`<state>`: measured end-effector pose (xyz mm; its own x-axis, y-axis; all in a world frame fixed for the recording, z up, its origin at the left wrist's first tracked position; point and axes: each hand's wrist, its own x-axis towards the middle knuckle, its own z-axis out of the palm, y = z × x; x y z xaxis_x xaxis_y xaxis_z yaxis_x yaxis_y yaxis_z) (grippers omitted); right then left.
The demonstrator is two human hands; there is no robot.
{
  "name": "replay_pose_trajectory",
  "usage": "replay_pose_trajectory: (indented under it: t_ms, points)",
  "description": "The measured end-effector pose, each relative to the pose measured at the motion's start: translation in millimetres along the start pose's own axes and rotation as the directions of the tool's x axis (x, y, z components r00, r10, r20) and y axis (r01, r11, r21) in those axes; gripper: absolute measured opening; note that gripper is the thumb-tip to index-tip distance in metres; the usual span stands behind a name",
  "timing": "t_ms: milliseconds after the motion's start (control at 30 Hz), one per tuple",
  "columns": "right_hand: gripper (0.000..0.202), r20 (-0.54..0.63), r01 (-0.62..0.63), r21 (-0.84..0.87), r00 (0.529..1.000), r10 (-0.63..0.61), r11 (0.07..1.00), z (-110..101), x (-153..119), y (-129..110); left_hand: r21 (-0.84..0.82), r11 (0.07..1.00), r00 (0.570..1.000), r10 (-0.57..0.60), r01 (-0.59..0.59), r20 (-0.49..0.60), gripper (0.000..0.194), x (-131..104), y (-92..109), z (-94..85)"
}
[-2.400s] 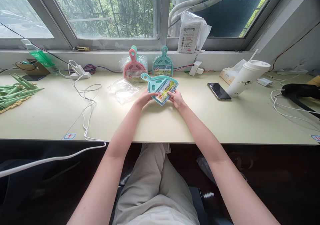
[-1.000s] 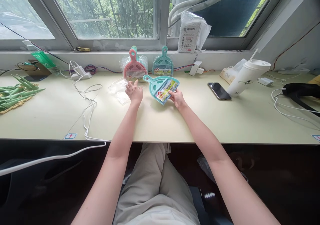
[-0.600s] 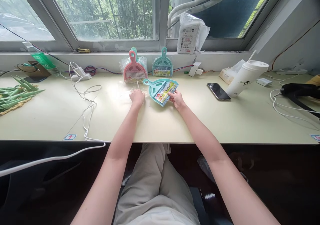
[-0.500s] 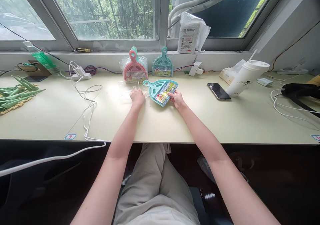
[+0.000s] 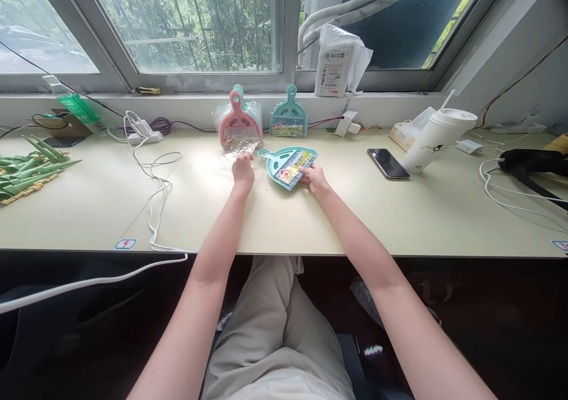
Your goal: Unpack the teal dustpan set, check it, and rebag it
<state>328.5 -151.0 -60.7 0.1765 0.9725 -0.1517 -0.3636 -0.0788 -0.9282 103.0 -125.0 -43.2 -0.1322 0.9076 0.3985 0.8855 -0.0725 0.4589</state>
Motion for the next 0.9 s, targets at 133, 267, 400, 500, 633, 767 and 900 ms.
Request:
replay_pose_trajectory:
  t_ms: [133, 267, 400, 500, 633, 767, 900]
  points:
    - [0.016, -0.071, 0.022, 0.014, 0.997, -0.021, 1.000, -5, 6, 2, -0.022, 0.998, 0.998, 0.051, -0.050, 0.021, 0.040, -1, 6, 0.1]
    - [0.018, -0.099, 0.044, 0.018, 0.994, -0.042, 0.999, -9, 10, 4, -0.032, 0.997, 0.997, 0.073, -0.073, 0.016, 0.046, -2, 9, 0.5]
    - [0.017, -0.053, 0.024, 0.023, 0.998, -0.022, 0.999, -7, 8, 1, -0.145, 0.981, 0.992, 0.128, -0.126, 0.000, 0.050, -1, 9, 2.0]
    - [0.017, 0.021, 0.003, 0.006, 1.000, -0.004, 1.000, -3, 1, -3, -0.279, 0.939, 0.979, 0.203, -0.199, -0.017, 0.050, -2, 12, 2.9]
    - [0.017, 0.092, 0.003, -0.015, 0.996, -0.002, 1.000, 2, -6, -5, -0.347, 0.905, 0.965, 0.263, -0.246, 0.004, 0.049, -3, 17, 4.0]
    - [0.017, 0.060, 0.014, 0.005, 0.998, -0.014, 1.000, 2, -4, -3, -0.319, 0.913, 0.963, 0.270, -0.254, 0.004, 0.052, -3, 15, 5.7]
    - [0.016, -0.064, 0.024, 0.041, 0.998, -0.021, 0.999, -4, 2, -3, -0.346, 0.893, 0.957, 0.278, -0.288, -0.078, 0.051, 0, 11, 7.7]
